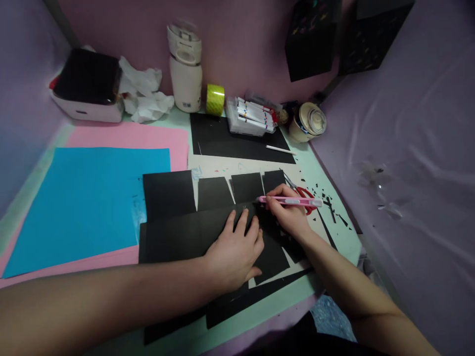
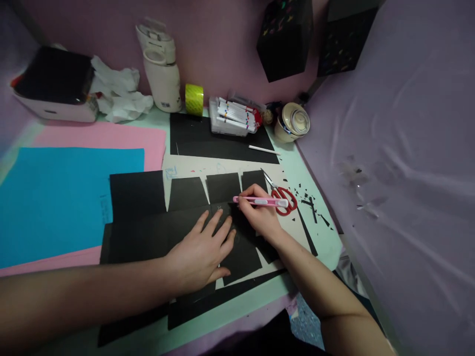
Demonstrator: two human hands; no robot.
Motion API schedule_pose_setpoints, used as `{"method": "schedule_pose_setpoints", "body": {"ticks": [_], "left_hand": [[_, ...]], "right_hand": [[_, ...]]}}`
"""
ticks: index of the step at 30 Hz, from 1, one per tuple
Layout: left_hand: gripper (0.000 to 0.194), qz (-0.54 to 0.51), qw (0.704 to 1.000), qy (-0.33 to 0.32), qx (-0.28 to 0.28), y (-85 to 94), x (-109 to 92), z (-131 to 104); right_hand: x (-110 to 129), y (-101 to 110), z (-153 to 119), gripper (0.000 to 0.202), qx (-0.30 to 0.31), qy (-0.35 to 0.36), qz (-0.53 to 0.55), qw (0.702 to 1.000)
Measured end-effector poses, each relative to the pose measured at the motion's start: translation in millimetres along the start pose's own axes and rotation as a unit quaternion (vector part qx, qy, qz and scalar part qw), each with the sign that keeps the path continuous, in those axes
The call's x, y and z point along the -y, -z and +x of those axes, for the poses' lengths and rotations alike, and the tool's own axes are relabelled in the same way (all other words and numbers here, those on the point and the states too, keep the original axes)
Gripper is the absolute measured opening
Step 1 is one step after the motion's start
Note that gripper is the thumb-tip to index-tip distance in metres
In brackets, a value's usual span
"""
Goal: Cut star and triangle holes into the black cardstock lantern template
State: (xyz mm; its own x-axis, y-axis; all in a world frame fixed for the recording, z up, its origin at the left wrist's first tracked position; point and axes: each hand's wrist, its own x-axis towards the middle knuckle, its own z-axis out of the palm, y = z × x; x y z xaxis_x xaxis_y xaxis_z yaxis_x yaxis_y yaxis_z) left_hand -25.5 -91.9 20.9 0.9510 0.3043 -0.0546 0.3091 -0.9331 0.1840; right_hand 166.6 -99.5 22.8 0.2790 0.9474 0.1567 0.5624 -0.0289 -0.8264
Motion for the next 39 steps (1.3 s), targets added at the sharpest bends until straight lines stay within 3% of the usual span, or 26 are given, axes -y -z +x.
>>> {"method": "schedule_pose_setpoints", "body": {"ticks": [7,19,39], "left_hand": [[0.072,-0.034,0.999,-0.005,-0.024,-2.4,5,4],[0.071,-0.023,0.998,0.005,-0.057,-8.9,3,6],[0.071,-0.018,0.998,0.008,-0.057,-8.4,1,5]], "right_hand": [[-21,-10,-4,0.016,-0.081,0.015,-0.002,0.997],[-21,-10,-5,0.017,-0.058,0.026,-0.045,0.997],[-21,-11,-5,0.016,-0.053,0.035,-0.057,0.996]]}}
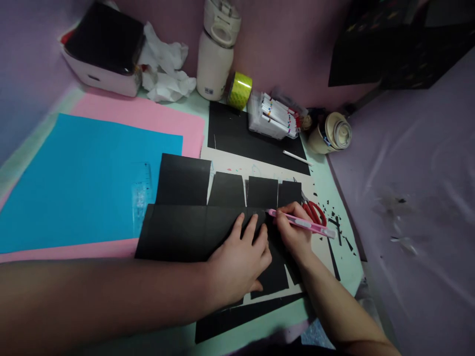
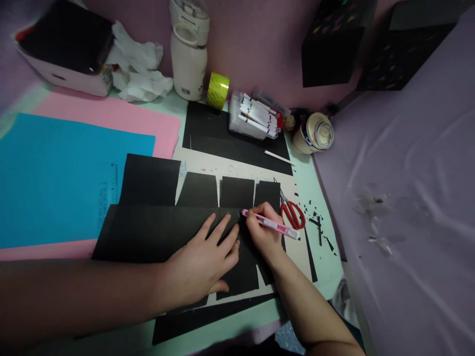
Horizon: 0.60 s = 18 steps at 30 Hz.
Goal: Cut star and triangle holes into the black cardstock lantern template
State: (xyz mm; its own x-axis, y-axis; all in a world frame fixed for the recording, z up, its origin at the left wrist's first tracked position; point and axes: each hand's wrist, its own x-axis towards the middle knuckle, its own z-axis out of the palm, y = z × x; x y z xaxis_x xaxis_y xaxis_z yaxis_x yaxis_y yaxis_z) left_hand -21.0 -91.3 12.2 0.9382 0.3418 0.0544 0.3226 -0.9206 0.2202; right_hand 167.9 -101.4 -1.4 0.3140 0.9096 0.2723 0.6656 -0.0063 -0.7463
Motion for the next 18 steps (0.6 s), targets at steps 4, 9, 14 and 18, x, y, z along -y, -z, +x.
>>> {"method": "schedule_pose_setpoints", "body": {"ticks": [4,9,14,18], "left_hand": [[0.069,-0.005,1.0,0.0,-0.015,-0.3,1.0,-1.6],[0.068,-0.024,1.0,0.003,-0.019,-1.0,3.7,-1.8],[0.067,-0.029,1.0,0.004,-0.01,0.0,5.6,-1.2],[0.068,-0.029,1.0,0.002,-0.001,1.1,5.1,-1.1]], "right_hand": [[-1.0,0.2,-1.4,0.015,-0.001,0.024,-0.011,1.0],[-2.4,-0.2,-5.5,0.009,0.013,0.033,-0.043,0.998],[-2.0,0.0,-7.8,0.013,0.025,0.021,-0.045,0.998],[-2.7,0.3,-8.1,0.014,0.025,0.02,-0.043,0.999]]}}
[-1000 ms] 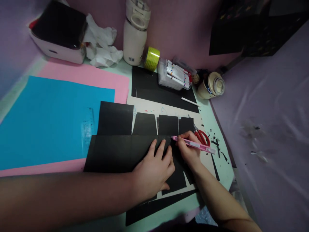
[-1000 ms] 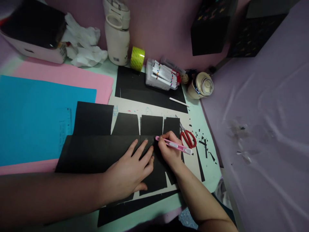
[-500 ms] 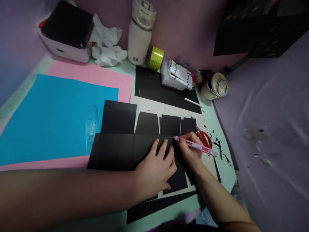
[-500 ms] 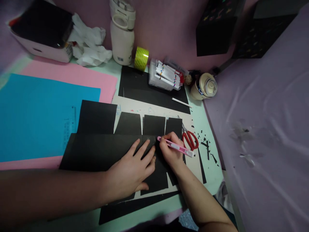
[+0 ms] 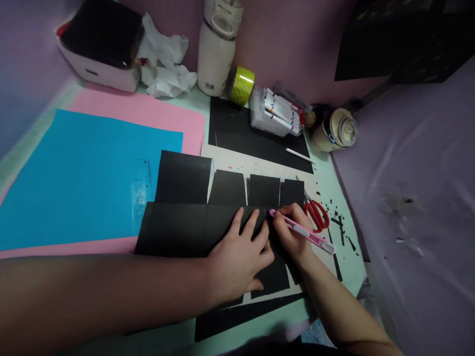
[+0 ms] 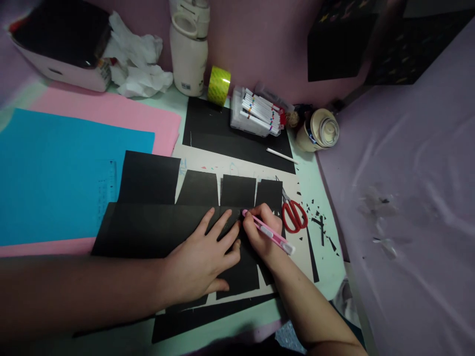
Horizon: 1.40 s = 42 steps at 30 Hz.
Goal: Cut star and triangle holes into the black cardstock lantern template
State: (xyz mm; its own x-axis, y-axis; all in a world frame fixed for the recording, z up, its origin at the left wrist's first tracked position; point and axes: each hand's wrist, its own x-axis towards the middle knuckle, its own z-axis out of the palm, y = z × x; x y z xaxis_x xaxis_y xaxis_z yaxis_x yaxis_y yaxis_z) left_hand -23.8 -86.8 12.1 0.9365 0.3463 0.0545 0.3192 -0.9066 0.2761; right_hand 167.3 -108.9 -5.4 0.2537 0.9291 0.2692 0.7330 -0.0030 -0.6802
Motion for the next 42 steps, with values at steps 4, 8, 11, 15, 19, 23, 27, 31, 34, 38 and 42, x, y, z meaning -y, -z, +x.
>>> {"method": "schedule_pose_setpoints", "body": {"ticks": [4,8,11,15,19,23,27,31,34,38,42], "left_hand": [[0.068,-0.001,1.0,0.002,0.008,0.6,-0.2,1.3],[0.067,-0.005,1.0,0.001,0.017,1.9,0.2,2.2],[0.067,-0.008,1.0,0.0,0.026,3.1,0.4,1.6],[0.068,-0.006,1.0,0.0,0.026,3.1,0.5,1.0],[0.068,-0.008,1.0,0.001,0.015,1.5,-0.2,0.6],[0.068,-0.009,1.0,-0.002,0.01,0.9,-1.0,0.2],[0.068,-0.006,1.0,0.0,0.017,1.5,-0.3,0.9],[0.068,-0.004,1.0,-0.003,0.01,1.7,0.6,1.6],[0.068,-0.002,1.0,-0.005,0.002,1.3,1.3,1.4],[0.068,-0.004,1.0,-0.006,0.006,1.0,2.3,1.1],[0.069,-0.004,1.0,-0.007,0.011,0.6,2.1,1.9]], "right_hand": [[0.4,0.0,1.0,0.017,-0.002,0.002,0.0,1.0],[4.1,1.1,2.9,0.017,0.002,0.008,-0.008,1.0],[6.1,1.8,3.6,0.017,0.002,0.012,-0.006,1.0],[4.8,1.8,2.7,0.017,0.001,0.01,-0.003,1.0],[0.7,1.9,0.9,0.015,0.006,0.022,0.006,1.0],[-2.4,2.0,0.1,0.015,0.018,0.011,0.019,1.0],[-3.4,1.8,0.2,0.015,0.021,0.012,0.021,0.999],[-3.1,2.1,0.2,0.016,0.019,0.02,0.022,0.999],[-2.0,3.2,0.8,0.016,0.03,0.026,0.023,0.999],[0.0,3.9,2.2,0.016,0.03,0.033,0.008,0.999],[1.1,3.6,2.1,0.016,0.03,0.023,0.003,0.999]]}}
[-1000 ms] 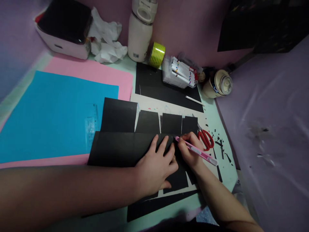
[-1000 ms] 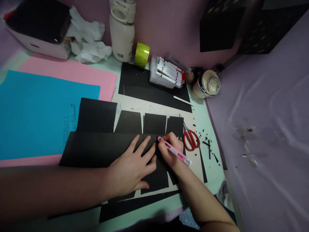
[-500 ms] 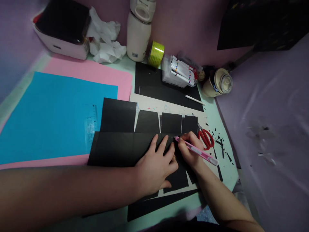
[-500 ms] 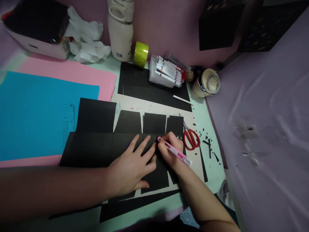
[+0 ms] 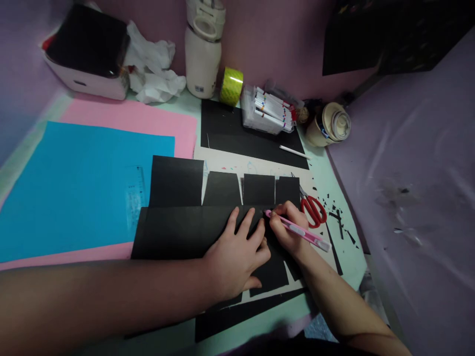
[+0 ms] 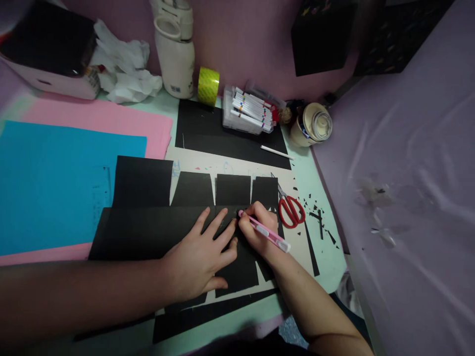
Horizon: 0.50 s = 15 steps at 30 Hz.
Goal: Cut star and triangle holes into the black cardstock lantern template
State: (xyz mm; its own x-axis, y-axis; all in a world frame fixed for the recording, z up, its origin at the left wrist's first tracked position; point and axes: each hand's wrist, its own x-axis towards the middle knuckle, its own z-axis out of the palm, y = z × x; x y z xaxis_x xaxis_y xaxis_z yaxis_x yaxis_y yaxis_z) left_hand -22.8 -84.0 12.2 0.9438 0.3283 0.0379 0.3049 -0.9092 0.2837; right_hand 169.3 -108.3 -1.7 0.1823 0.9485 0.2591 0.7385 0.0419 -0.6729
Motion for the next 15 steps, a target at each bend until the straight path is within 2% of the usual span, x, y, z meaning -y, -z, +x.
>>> {"method": "schedule_pose_setpoints", "body": {"ticks": [9,15], "left_hand": [[0.068,0.002,1.0,0.001,-0.007,-0.6,-0.8,-1.1],[0.068,0.002,1.0,0.0,-0.011,-1.5,-0.6,-1.5]], "right_hand": [[-6.0,-1.6,-1.9,0.012,-0.03,-0.021,0.029,0.999],[-5.2,-2.1,-0.7,0.013,-0.026,-0.033,0.017,0.999]]}}
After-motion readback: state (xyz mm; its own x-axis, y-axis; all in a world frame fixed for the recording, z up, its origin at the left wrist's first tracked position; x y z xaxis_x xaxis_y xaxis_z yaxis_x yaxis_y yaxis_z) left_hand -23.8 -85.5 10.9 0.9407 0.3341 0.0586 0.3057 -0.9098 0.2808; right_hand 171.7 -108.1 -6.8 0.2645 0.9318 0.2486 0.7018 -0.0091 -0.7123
